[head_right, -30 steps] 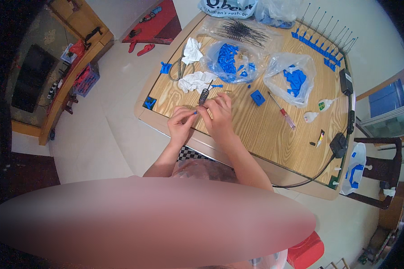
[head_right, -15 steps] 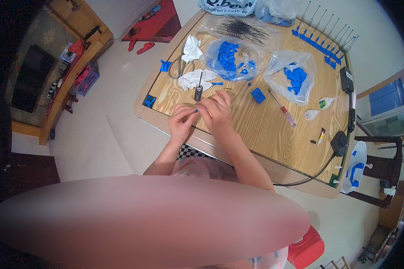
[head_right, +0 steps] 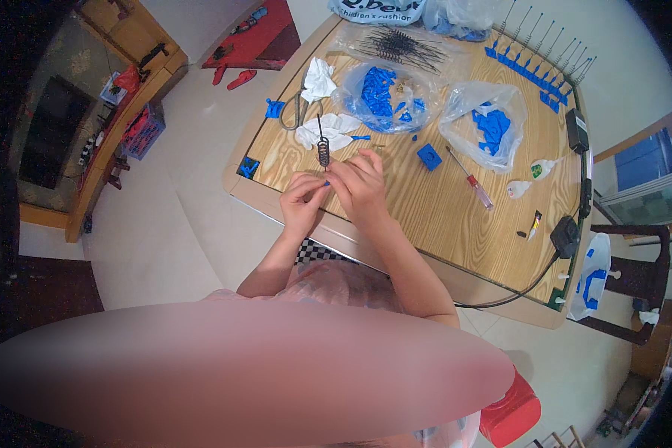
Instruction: Assembling small blue plastic and wire components using glue at a workstation.
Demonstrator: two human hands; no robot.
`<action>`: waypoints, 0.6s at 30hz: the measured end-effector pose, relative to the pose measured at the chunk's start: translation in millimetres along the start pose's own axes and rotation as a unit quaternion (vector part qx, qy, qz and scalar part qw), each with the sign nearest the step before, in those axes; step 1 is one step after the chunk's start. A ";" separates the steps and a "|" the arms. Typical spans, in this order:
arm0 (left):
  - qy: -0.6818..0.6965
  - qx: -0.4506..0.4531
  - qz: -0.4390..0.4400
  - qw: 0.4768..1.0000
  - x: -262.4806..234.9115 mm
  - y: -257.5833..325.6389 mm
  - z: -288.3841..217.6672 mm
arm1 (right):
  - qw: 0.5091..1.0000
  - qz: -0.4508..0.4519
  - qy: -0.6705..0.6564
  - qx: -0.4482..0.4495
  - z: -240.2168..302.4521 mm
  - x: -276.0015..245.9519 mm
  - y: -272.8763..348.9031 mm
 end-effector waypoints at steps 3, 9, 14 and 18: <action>0.006 -0.004 0.000 1.000 0.0 0.4 0.1 | 1.000 0.001 0.000 0.001 -0.6 0.6 0.1; 0.006 -0.008 0.003 1.000 0.5 0.9 0.5 | 1.000 -0.003 -0.003 0.007 -1.4 1.0 -0.1; 0.004 0.002 0.002 1.000 0.4 1.5 2.7 | 1.000 -0.010 -0.007 0.006 -1.0 0.0 -1.0; 0.007 -0.001 0.006 1.000 1.1 0.5 -0.2 | 1.000 -0.018 0.005 -0.003 -0.1 -0.8 -1.3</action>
Point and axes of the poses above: each hand's wrist, its own y-axis away from the middle knuckle, its own x-axis out of the palm, z = x × y, the point moved 3 cm from there along -y, towards the middle knuckle, and after that the axes turned 8 degrees about z, right-handed, at the moved point
